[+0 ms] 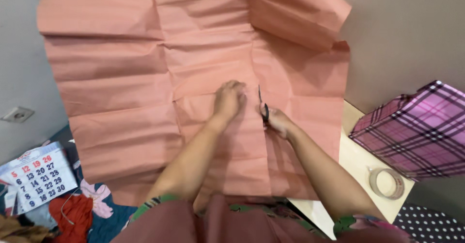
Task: The person wraps a box with pink plaid wrapping paper, folding the paper over the box and pressing tape to secure it. They then unroll a sheet of brown wrapping paper, spread it flat, and cut it with scissors.
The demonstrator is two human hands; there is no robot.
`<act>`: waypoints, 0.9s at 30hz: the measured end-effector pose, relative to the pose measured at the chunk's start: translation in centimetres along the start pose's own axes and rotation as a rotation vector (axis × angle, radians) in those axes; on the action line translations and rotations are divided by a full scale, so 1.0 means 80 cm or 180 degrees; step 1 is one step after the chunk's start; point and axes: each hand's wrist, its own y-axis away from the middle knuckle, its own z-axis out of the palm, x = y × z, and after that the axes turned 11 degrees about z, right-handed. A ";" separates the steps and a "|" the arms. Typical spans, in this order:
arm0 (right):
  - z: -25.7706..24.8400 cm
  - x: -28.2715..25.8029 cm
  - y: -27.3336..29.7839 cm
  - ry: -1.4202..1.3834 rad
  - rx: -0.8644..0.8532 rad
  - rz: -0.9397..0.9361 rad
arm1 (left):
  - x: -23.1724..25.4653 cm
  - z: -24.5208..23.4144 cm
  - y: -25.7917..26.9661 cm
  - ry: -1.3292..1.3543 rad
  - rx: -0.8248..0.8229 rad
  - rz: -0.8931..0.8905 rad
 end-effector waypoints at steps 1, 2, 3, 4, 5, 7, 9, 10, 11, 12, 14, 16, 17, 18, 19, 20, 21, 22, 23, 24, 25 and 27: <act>0.002 0.004 0.004 -0.0062 -0.0052 0.0008 | -0.004 0.000 -0.007 -0.0203 0.0205 0.0140; 0.003 0.009 0.008 -0.0001 0.0058 0.0074 | -0.005 -0.001 -0.011 -0.0152 0.0033 0.0121; 0.006 0.013 0.012 0.0059 0.0167 0.0140 | -0.006 -0.002 -0.014 -0.0101 -0.0139 0.0104; 0.009 0.016 0.016 0.0122 0.0274 0.0208 | -0.006 -0.004 -0.015 -0.0051 -0.0310 0.0084; 0.011 0.018 0.019 0.0172 0.0235 0.0084 | -0.005 -0.006 -0.014 -0.0114 -0.0362 0.0154; 0.015 0.025 0.025 0.0249 0.0152 -0.0146 | -0.002 -0.008 -0.006 -0.0236 -0.0492 0.0290; 0.021 0.031 0.029 0.0239 0.0209 -0.0171 | 0.001 -0.010 0.003 -0.0294 -0.0433 0.0363; 0.025 0.033 0.030 0.0233 0.0231 -0.0188 | 0.001 -0.011 0.006 -0.0330 -0.0404 0.0400; 0.029 0.035 0.032 0.0190 0.0235 -0.0165 | 0.002 -0.012 0.008 -0.0291 -0.0362 0.0420; 0.033 0.037 0.034 0.0156 0.0233 -0.0150 | 0.003 -0.013 0.010 -0.0260 -0.0309 0.0440; 0.043 0.041 0.040 0.0048 0.0240 -0.0146 | 0.003 -0.016 0.010 -0.0253 -0.0286 0.0490; 0.054 0.043 0.045 -0.0100 0.0263 -0.0176 | 0.002 -0.019 0.006 -0.0298 -0.0341 0.0559; 0.059 0.043 0.045 -0.0039 0.0289 -0.0201 | 0.001 -0.022 0.004 -0.0297 -0.0378 0.0585; 0.062 0.044 0.046 0.0012 0.0328 -0.0228 | 0.000 -0.023 0.002 -0.0286 -0.0419 0.0623; 0.065 0.044 0.045 0.0064 0.0367 -0.0255 | -0.001 -0.025 0.000 -0.0274 -0.0461 0.0660; 0.068 0.048 0.045 0.0067 0.0406 -0.0230 | -0.002 -0.028 0.000 -0.0220 -0.0510 0.0682; 0.070 0.052 0.043 0.0070 0.0446 -0.0204 | -0.003 -0.030 0.001 -0.0166 -0.0558 0.0704; 0.071 0.055 0.041 0.0066 0.0500 -0.0187 | -0.004 -0.031 -0.001 -0.0104 -0.0606 0.0744; 0.071 0.058 0.039 -0.0001 0.0494 -0.0174 | -0.004 -0.032 -0.002 -0.0113 -0.0626 0.0816; 0.073 0.062 0.037 -0.0075 0.0490 -0.0168 | -0.004 -0.034 -0.003 -0.0125 -0.0646 0.0897; 0.076 0.065 0.034 -0.0148 0.0485 -0.0163 | -0.006 -0.037 -0.004 -0.0137 -0.0666 0.0978; 0.080 0.069 0.029 -0.0072 0.0501 -0.0335 | -0.008 -0.040 -0.008 -0.0122 -0.0698 0.1070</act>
